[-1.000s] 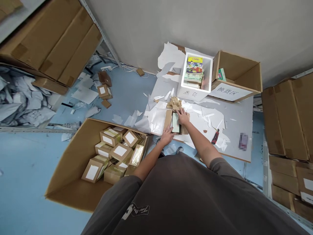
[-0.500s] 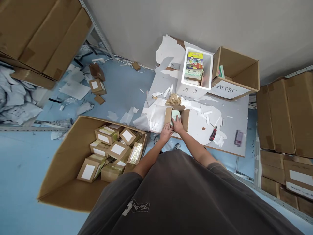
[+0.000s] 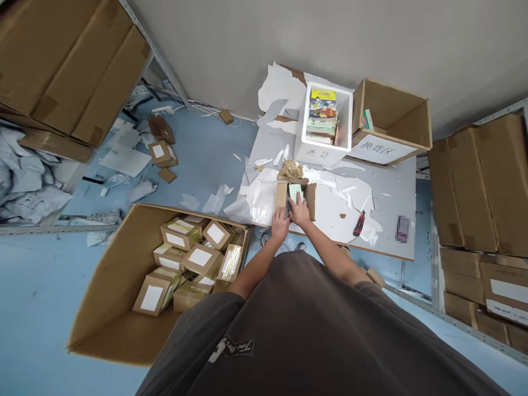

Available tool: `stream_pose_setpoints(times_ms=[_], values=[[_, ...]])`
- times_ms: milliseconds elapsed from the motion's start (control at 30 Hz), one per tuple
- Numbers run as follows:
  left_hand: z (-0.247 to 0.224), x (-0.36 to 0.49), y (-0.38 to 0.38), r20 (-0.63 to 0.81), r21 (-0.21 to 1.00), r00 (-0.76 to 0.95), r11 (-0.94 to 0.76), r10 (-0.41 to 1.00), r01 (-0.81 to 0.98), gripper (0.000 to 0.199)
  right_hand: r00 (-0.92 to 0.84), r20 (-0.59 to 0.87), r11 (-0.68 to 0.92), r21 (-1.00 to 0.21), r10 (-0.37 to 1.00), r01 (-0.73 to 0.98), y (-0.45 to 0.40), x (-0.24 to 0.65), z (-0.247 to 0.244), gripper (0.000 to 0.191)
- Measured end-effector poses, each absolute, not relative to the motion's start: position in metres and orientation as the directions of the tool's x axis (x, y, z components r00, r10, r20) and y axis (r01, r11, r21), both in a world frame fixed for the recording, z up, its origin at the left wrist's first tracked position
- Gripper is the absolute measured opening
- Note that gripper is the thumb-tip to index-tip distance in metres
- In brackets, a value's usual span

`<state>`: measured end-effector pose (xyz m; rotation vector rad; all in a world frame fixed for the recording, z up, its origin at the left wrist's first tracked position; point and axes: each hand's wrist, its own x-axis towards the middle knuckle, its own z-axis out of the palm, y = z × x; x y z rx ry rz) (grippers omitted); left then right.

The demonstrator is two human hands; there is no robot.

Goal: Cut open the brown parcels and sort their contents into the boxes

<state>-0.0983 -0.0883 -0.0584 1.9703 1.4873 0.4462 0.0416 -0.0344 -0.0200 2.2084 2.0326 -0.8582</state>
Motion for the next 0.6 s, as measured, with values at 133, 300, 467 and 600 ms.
stream_pose_setpoints(times_ms=[133, 300, 467, 600], values=[[-0.051, -0.095, -0.088, -0.125, 0.688, 0.275, -0.116, 0.953, 0.717, 0.036, -0.022, -0.29, -0.084, -0.347, 0.957, 0.934, -0.04, 0.053, 0.018, 0.078], [-0.043, -0.11, -0.08, -0.148, 0.626, 0.309, -0.153, 0.939, 0.765, 0.035, 0.048, -0.2, -0.137, -0.462, 0.979, 0.876, -0.052, 0.106, 0.04, 0.076], [-0.028, -0.13, -0.064, -0.155, 0.518, 0.419, -0.288, 0.895, 0.805, 0.035, 0.234, -0.18, -0.288, -0.745, 0.955, 0.602, -0.076, 0.185, 0.015, 0.076], [-0.002, -0.108, -0.066, -0.026, 0.527, 0.469, -0.386, 0.883, 0.757, 0.059, 0.36, -0.333, -0.442, -0.852, 0.871, 0.281, -0.097, 0.232, -0.013, 0.073]])
